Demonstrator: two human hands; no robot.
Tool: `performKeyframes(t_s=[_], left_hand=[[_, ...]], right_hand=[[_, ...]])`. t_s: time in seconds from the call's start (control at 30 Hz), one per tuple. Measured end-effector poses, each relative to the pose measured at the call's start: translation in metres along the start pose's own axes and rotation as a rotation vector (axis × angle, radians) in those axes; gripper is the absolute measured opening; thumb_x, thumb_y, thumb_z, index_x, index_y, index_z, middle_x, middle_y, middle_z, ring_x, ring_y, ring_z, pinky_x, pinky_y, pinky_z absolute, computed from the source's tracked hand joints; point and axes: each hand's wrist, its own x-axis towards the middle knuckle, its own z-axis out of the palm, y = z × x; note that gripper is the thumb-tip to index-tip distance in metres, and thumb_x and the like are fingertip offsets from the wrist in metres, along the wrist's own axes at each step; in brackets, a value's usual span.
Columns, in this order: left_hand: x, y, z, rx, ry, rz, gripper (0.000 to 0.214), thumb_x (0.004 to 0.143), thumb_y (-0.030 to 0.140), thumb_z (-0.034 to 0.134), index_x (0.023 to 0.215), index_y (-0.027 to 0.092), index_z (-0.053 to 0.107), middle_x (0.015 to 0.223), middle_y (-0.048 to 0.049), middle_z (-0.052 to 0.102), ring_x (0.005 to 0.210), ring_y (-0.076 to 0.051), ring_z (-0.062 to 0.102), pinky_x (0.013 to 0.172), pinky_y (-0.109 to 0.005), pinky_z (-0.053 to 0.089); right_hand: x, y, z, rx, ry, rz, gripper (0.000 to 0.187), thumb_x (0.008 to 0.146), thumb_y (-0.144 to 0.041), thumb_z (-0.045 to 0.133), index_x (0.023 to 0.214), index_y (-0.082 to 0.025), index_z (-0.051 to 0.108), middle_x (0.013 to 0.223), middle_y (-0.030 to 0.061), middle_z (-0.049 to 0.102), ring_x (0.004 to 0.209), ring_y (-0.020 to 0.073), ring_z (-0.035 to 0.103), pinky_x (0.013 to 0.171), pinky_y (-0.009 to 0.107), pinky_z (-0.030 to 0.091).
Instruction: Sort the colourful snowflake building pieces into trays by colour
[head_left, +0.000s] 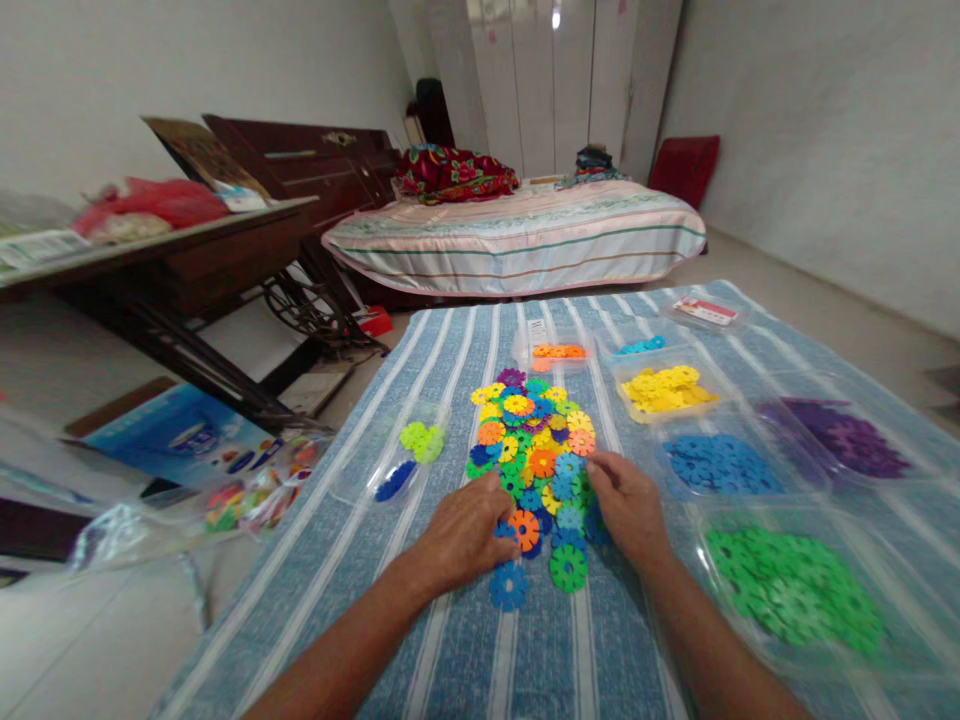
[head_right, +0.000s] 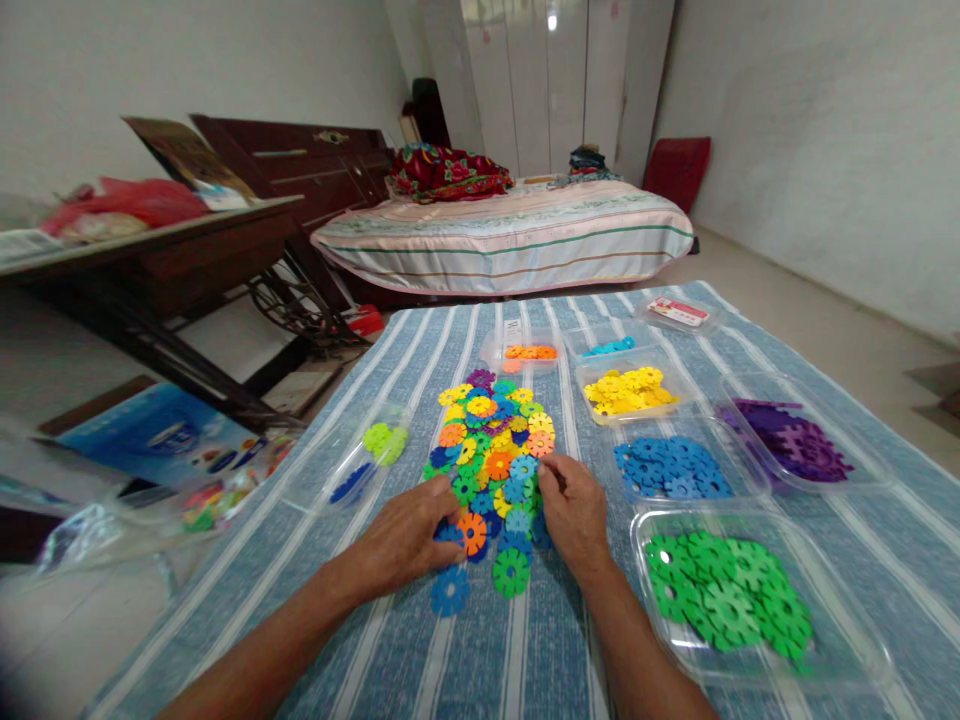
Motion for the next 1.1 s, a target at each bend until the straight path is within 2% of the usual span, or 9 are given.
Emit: performKeyframes(t_s=[0.23,0.33,0.43,0.57,0.73,0.8,0.87,1.0,1.1], left_hand=[[0.005,-0.01,-0.001,-0.407,-0.023,-0.053,0.022,0.061,0.025,0.068,0.057,0.017,0.049,0.062,0.003,0.05,0.061,-0.011,0.046,0.054,-0.023,0.03],[0.008,-0.018,-0.008,-0.674,-0.088,-0.073,0.023,0.062,0.028,0.068,0.053,0.016,0.05,0.049,0.005,0.046,0.051,-0.009,0.04,0.048,-0.022,0.026],[0.019,-0.015,-0.021,-0.828,-0.049,-0.095,0.022,0.063,0.029,0.066,0.053,0.016,0.053,0.045,0.0056,0.047,0.047,-0.007,0.041,0.046,-0.02,0.028],[0.05,0.022,-0.042,-0.978,0.038,-0.095,0.024,0.063,0.031,0.071,0.056,0.015,0.055,0.043,0.0056,0.05,0.043,-0.006,0.044,0.045,-0.019,0.034],[0.09,0.092,-0.061,-1.288,-0.036,0.104,0.018,0.069,0.029,0.07,0.07,0.014,0.059,0.058,0.0013,0.061,0.053,-0.009,0.058,0.054,-0.022,0.045],[0.097,0.103,-0.064,-1.243,-0.002,0.123,0.015,0.071,0.027,0.067,0.072,0.014,0.06,0.059,0.0014,0.06,0.056,-0.01,0.059,0.052,-0.021,0.045],[0.097,0.097,-0.063,-1.084,0.064,0.114,0.013,0.072,0.026,0.065,0.07,0.014,0.06,0.056,0.0025,0.057,0.054,-0.01,0.057,0.051,-0.02,0.042],[0.073,0.052,-0.049,-0.641,0.13,0.063,0.019,0.072,0.023,0.062,0.056,0.014,0.057,0.05,0.0043,0.05,0.051,-0.008,0.048,0.049,-0.02,0.033],[0.045,0.022,-0.034,-0.405,0.063,-0.013,0.015,0.069,0.023,0.063,0.058,0.015,0.058,0.053,0.0041,0.052,0.054,-0.009,0.048,0.05,-0.021,0.029]], right_hand=[[0.001,0.0,0.0,-0.014,-0.001,0.001,0.028,0.081,-0.038,0.049,0.089,-0.02,0.07,0.087,0.004,0.071,0.084,0.0213,0.062,0.078,0.033,0.046],[0.0,0.001,0.001,-0.003,0.011,0.001,0.03,0.081,-0.039,0.05,0.088,-0.019,0.07,0.087,0.0049,0.071,0.083,0.0215,0.063,0.078,0.034,0.046],[0.0,0.001,0.001,0.002,0.012,0.004,0.031,0.081,-0.04,0.05,0.089,-0.018,0.07,0.087,0.0054,0.071,0.083,0.0219,0.063,0.078,0.034,0.046],[0.0,0.001,0.001,-0.003,-0.001,-0.001,0.031,0.081,-0.041,0.049,0.087,-0.019,0.07,0.084,0.0048,0.071,0.081,0.0214,0.062,0.075,0.033,0.045],[-0.001,0.002,0.001,0.019,0.014,0.0,0.033,0.082,-0.042,0.049,0.09,-0.018,0.07,0.08,0.0051,0.07,0.073,0.02,0.062,0.068,0.031,0.046],[-0.001,0.003,0.001,0.034,0.0,-0.008,0.032,0.083,-0.041,0.048,0.091,-0.018,0.07,0.081,0.0048,0.07,0.072,0.0193,0.061,0.068,0.031,0.046],[-0.001,0.003,0.001,0.036,-0.015,-0.006,0.032,0.083,-0.041,0.048,0.09,-0.018,0.07,0.081,0.0041,0.069,0.073,0.0192,0.061,0.069,0.031,0.046],[0.0,0.003,0.001,0.021,0.005,-0.002,0.03,0.082,-0.04,0.049,0.09,-0.02,0.07,0.085,0.0038,0.07,0.081,0.0205,0.062,0.075,0.033,0.047],[0.0,0.002,0.001,-0.005,0.024,0.004,0.029,0.081,-0.04,0.049,0.088,-0.021,0.07,0.085,0.0036,0.07,0.081,0.0207,0.063,0.076,0.034,0.047]])
